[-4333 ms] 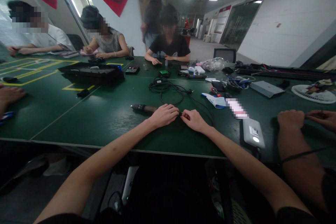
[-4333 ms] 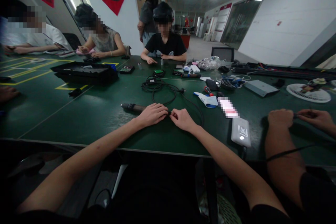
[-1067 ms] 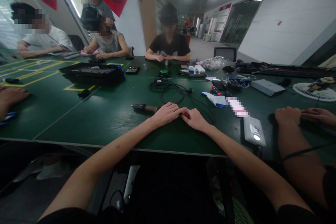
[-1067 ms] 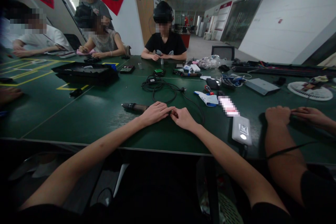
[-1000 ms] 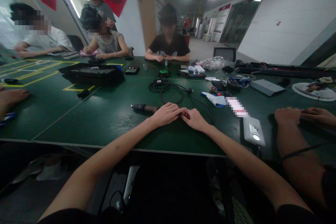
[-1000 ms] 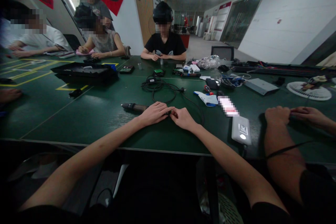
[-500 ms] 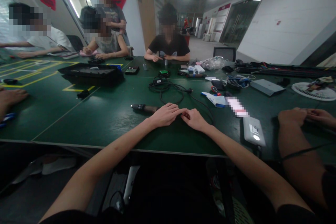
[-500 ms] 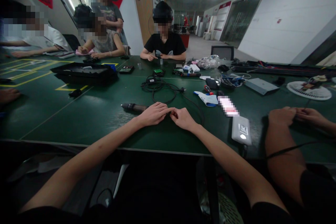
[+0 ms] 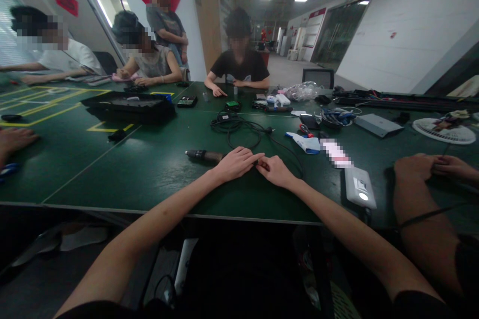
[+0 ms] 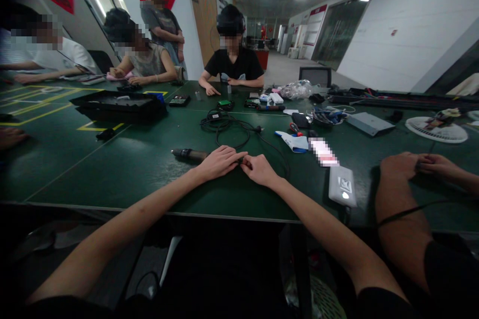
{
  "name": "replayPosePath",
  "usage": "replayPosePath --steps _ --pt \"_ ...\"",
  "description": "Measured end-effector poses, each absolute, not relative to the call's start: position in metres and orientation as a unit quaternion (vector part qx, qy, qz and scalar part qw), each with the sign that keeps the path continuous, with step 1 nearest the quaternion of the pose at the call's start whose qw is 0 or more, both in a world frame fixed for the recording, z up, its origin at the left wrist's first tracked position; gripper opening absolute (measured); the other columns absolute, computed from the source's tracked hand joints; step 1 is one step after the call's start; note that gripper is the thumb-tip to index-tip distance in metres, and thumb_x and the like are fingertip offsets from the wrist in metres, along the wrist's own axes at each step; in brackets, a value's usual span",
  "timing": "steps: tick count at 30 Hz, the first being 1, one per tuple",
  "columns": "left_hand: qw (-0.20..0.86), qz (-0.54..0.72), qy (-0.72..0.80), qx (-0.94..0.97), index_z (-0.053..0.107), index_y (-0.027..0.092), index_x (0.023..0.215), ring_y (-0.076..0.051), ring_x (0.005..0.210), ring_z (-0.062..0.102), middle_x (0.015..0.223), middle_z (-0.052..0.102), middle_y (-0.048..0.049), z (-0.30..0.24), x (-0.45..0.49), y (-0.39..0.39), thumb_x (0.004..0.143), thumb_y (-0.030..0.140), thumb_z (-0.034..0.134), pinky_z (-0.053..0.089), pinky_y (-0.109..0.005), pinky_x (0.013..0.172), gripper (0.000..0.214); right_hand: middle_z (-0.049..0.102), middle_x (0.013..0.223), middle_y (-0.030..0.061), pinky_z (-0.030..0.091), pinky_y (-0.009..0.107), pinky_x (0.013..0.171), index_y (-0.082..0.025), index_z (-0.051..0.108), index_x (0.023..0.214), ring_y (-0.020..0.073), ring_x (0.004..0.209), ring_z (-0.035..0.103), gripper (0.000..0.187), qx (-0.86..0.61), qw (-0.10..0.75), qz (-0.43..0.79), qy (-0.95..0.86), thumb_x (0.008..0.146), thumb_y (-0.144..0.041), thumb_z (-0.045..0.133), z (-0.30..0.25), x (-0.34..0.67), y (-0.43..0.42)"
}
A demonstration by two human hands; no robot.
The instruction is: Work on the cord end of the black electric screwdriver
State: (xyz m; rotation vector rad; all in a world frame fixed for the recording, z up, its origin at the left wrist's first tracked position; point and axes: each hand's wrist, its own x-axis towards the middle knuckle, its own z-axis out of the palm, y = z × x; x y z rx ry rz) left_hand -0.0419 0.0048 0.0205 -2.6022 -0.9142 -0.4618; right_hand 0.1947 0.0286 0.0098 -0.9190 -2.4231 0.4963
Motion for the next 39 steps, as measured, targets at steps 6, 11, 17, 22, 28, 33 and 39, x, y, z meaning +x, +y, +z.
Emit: replayPosePath --steps 6,11,17,22,28,33,39 --pt "0.165 -0.161 -0.308 -0.923 0.033 0.018 0.161 -0.024 0.123 0.057 0.128 0.066 -0.012 0.0203 -0.0421 0.0044 0.104 0.022 0.048 0.042 -0.039 0.108 0.059 0.068 0.074 0.0003 0.041 0.024 0.065 -0.018 0.064 0.089 0.0128 0.063 0.059 0.012 -0.339 0.249 0.183 -0.889 0.099 -0.025 0.063 0.0087 0.1946 0.0291" --pt "0.178 -0.165 -0.322 -0.915 0.034 0.017 0.161 -0.025 0.119 0.059 0.124 0.068 -0.0116 0.0205 -0.0403 0.0037 0.106 0.026 0.048 0.042 -0.041 0.107 0.058 0.068 0.073 0.0002 0.041 0.025 0.065 -0.019 0.063 0.087 0.013 0.062 0.059 0.013 -0.341 0.249 0.181 -0.888 0.098 -0.024 0.064 0.0078 0.1949 0.0295" --pt "0.171 -0.164 -0.307 -0.922 0.034 0.019 0.161 -0.024 0.123 0.058 0.128 0.067 -0.0115 0.0197 -0.0407 0.0041 0.104 0.022 0.048 0.042 -0.041 0.109 0.059 0.068 0.074 0.0006 0.04 0.025 0.063 -0.018 0.064 0.088 0.0128 0.062 0.058 0.012 -0.342 0.253 0.181 -0.887 0.098 -0.025 0.064 0.0081 0.1949 0.0292" --pt "0.176 -0.167 -0.312 -0.919 0.035 0.018 0.16 -0.026 0.122 0.058 0.128 0.067 -0.0123 0.0193 -0.0404 0.0048 0.104 0.026 0.05 0.042 -0.043 0.11 0.058 0.068 0.074 0.0006 0.04 0.025 0.064 -0.018 0.064 0.088 0.0131 0.063 0.059 0.012 -0.343 0.248 0.183 -0.887 0.098 -0.025 0.064 0.0094 0.195 0.0288" --pt "0.178 -0.159 -0.311 -0.92 0.035 0.017 0.16 -0.025 0.119 0.059 0.122 0.067 -0.0108 0.0209 -0.0401 0.003 0.106 0.023 0.046 0.041 -0.042 0.112 0.056 0.068 0.074 0.0005 0.04 0.026 0.065 -0.018 0.065 0.088 0.0131 0.062 0.058 0.013 -0.341 0.25 0.173 -0.889 0.098 -0.026 0.065 0.0079 0.1947 0.0299" --pt "0.177 -0.165 -0.301 -0.922 0.032 0.018 0.162 -0.025 0.123 0.058 0.127 0.066 -0.0119 0.0221 -0.0395 0.003 0.104 0.023 0.048 0.04 -0.043 0.113 0.061 0.068 0.072 0.0003 0.039 0.026 0.064 -0.018 0.066 0.087 0.0129 0.06 0.057 0.013 -0.349 0.248 0.168 -0.888 0.097 -0.025 0.065 0.0072 0.1943 0.0302" --pt "0.186 -0.17 -0.321 -0.913 0.032 0.018 0.162 -0.025 0.12 0.059 0.122 0.069 -0.0108 0.0195 -0.038 0.0042 0.106 0.023 0.046 0.041 -0.043 0.111 0.058 0.068 0.073 0.0003 0.04 0.025 0.064 -0.018 0.065 0.087 0.0127 0.061 0.058 0.012 -0.343 0.247 0.177 -0.889 0.097 -0.024 0.065 0.0098 0.1948 0.0294"
